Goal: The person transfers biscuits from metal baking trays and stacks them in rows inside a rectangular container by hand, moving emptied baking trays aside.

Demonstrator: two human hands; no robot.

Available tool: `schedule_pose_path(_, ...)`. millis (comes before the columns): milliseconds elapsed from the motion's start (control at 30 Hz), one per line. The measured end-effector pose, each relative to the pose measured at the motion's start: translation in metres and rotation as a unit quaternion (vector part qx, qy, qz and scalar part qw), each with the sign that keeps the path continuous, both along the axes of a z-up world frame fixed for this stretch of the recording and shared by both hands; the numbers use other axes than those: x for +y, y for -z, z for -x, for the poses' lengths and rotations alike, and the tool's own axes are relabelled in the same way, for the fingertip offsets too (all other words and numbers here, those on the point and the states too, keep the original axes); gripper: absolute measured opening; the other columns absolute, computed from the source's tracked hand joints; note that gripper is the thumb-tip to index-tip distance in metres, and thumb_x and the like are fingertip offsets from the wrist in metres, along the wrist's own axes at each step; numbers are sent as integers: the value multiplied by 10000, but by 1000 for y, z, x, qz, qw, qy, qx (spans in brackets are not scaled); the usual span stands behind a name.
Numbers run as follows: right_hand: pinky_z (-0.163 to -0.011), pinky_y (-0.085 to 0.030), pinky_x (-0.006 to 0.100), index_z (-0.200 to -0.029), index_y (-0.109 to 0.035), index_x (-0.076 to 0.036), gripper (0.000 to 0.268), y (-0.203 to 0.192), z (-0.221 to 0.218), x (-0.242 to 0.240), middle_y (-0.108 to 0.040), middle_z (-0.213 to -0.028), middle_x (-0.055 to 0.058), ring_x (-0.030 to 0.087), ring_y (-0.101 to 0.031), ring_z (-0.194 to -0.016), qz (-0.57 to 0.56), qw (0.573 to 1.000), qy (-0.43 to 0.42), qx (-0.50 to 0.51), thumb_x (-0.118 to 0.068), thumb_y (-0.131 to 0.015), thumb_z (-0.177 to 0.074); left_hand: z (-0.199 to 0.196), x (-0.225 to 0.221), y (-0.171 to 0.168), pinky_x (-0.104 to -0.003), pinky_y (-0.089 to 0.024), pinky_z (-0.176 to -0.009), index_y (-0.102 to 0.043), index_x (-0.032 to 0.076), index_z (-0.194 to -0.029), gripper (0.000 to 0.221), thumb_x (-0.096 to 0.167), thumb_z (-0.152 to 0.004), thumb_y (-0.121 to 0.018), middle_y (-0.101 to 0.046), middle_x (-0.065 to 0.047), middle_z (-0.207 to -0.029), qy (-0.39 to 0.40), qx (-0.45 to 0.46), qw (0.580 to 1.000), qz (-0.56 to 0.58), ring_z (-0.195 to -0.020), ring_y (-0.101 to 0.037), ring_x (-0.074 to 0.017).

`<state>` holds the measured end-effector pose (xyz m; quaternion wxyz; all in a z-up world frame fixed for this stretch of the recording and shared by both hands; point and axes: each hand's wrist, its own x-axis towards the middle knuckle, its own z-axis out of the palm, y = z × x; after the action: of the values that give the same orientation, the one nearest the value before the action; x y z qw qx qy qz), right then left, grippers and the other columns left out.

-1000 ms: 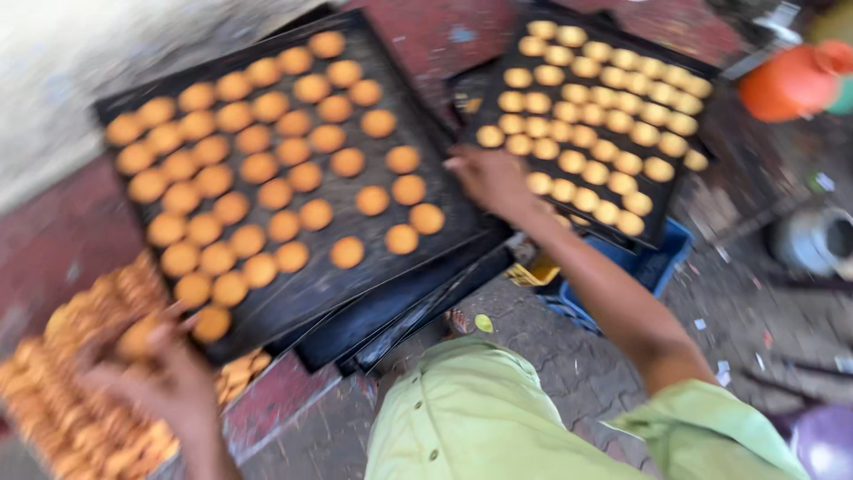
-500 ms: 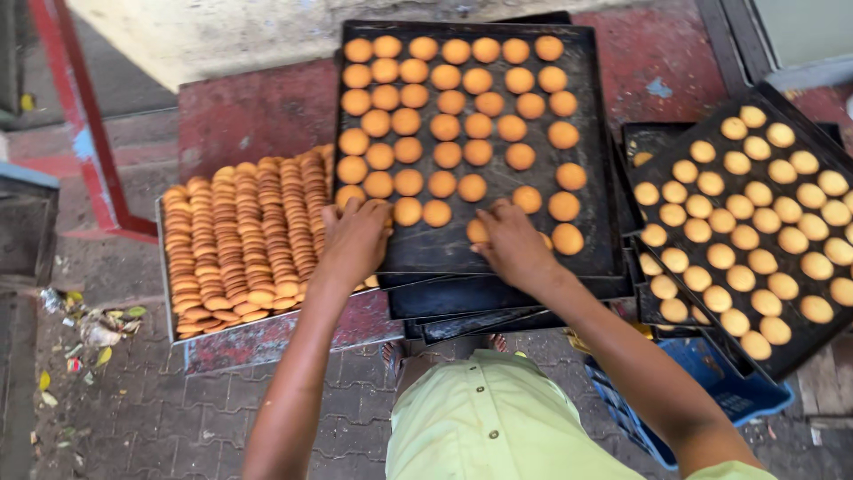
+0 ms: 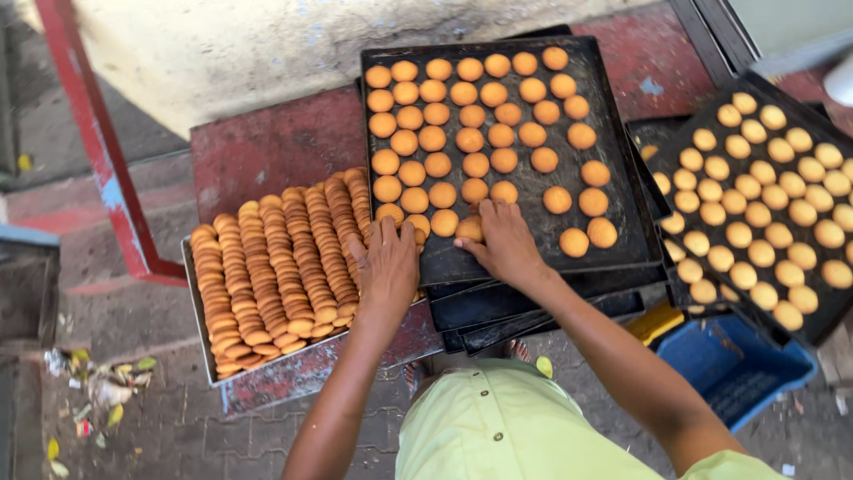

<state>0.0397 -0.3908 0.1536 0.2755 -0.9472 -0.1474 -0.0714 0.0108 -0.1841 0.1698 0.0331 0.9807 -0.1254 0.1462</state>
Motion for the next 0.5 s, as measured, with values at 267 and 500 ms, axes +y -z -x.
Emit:
schedule_pose_path(267,-978,-432,454,-1160,-659,-81,480,1,-1,44,-576,-1208,175,385,-511,-1171,-89,996,-14,28,-260,-897,-783,-1,27,-8,-532,-331,-880,-620,67,-1049,187,242,-981,-627,-554,-118,-1090,106,94,987,76,-1091,-534,-306)
schedule_pose_path(500,-1084,-462,458,-1328,-503,-57,646,16,-14,36,-504,-1326,179,382,-513,-1316,-190,974,-41,117,-312,-792,-809,2,40,-15,-557,-328,-918,-628,34,-1045,258,242,-893,-635,-576,-142,-1167,152,-3,987,51,-1150,-543,-292)
